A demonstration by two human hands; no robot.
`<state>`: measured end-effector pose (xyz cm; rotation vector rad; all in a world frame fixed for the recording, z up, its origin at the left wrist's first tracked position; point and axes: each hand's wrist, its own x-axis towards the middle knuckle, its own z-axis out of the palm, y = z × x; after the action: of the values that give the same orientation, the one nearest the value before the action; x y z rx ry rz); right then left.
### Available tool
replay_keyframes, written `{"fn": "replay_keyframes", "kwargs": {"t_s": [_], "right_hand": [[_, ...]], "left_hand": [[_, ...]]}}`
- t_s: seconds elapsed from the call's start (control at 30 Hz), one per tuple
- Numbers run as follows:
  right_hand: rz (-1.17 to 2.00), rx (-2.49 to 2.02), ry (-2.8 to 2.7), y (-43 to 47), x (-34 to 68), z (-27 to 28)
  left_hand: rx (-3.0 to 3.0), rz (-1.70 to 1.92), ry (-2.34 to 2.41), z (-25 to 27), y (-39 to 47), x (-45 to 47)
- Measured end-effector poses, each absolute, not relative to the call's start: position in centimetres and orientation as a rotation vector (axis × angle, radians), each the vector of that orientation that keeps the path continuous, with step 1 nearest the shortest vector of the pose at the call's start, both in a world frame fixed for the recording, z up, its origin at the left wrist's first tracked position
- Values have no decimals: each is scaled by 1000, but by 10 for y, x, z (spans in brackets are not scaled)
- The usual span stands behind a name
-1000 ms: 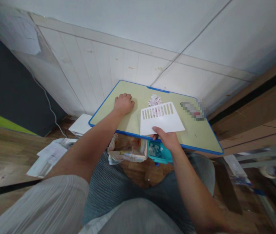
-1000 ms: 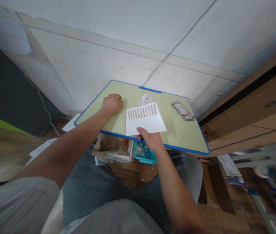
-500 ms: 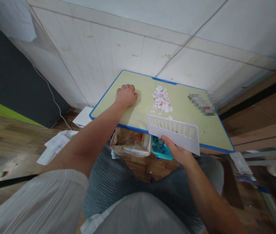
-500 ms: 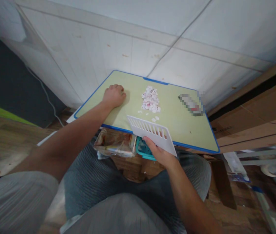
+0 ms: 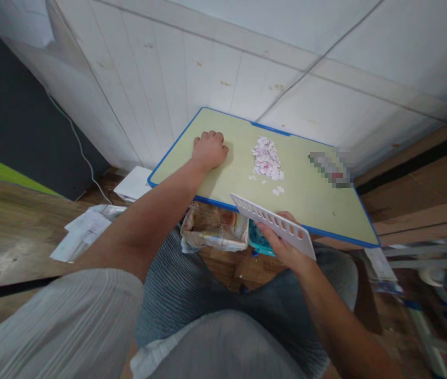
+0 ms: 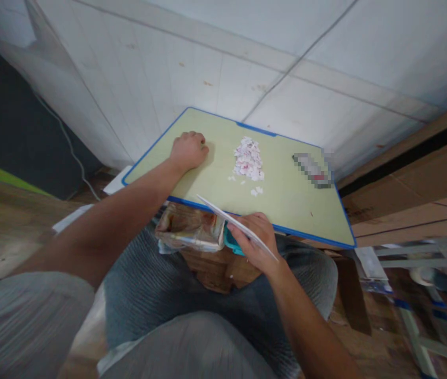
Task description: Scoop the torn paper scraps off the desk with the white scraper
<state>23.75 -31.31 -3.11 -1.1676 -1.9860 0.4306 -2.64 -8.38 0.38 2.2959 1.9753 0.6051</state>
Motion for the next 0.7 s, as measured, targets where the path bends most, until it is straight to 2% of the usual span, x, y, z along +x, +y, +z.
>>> {"fn": "replay_keyframes", "kwargs": {"t_s": [0.13, 0.37, 0.7], "right_hand": [[481, -1189, -1954, -310, 235, -36], [551, -1384, -1455, -291, 265, -14], [643, -1533, -1155, -254, 294, 1]], "left_hand": [[2297, 556, 2000, 9, -85, -26], [2353, 306, 1990, 28, -57, -17], [2473, 549, 1721, 13, 0, 19]]}}
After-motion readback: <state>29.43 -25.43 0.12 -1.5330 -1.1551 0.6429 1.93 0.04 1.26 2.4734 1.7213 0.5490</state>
